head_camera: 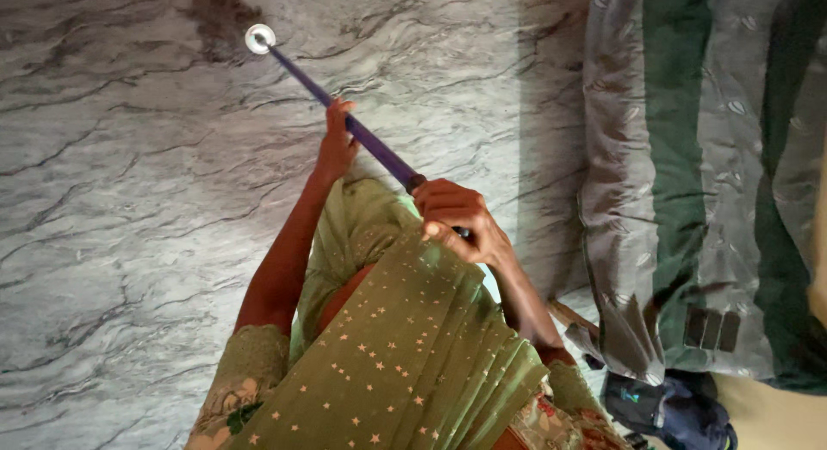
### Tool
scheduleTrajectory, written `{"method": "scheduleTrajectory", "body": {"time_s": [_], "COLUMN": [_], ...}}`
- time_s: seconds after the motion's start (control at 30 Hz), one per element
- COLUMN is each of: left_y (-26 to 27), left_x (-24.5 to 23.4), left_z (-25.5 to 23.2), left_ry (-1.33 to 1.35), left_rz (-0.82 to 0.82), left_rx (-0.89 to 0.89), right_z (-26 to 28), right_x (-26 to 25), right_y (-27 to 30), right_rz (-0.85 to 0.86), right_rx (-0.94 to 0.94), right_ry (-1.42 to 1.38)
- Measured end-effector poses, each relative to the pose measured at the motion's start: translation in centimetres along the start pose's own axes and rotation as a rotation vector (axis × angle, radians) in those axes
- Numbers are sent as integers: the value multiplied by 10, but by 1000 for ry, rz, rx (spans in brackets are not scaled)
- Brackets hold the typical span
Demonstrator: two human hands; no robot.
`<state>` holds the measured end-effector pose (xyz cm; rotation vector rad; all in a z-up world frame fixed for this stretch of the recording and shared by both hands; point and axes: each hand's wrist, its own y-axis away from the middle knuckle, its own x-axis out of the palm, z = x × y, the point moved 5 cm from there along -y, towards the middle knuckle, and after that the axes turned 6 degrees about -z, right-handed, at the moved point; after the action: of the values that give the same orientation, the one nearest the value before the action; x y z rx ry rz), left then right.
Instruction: The person mops a tiled floor using a long-handled mop, moving it across the surface to clean the room.
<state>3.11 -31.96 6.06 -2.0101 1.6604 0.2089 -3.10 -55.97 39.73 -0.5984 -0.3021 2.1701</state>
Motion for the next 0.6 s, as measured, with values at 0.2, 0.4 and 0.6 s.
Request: {"method": "scheduleTrajectory", "body": {"time_s": [0.2,0.4,0.6], "left_y": [-24,-30,-6], "left_x": [99,209,262], "left_z": [-37,-105,-194], "left_ry": [138,223,295], "left_rz": [95,266,674], "left_rx": [158,303,-182], "right_z": [28,61,90], "right_x": [-39,-76,-99], "right_y": [31,60,83], "right_rz": [6,-120,-251], "right_rx": [-4,-10,-107], "right_ry": [182,352,549]}}
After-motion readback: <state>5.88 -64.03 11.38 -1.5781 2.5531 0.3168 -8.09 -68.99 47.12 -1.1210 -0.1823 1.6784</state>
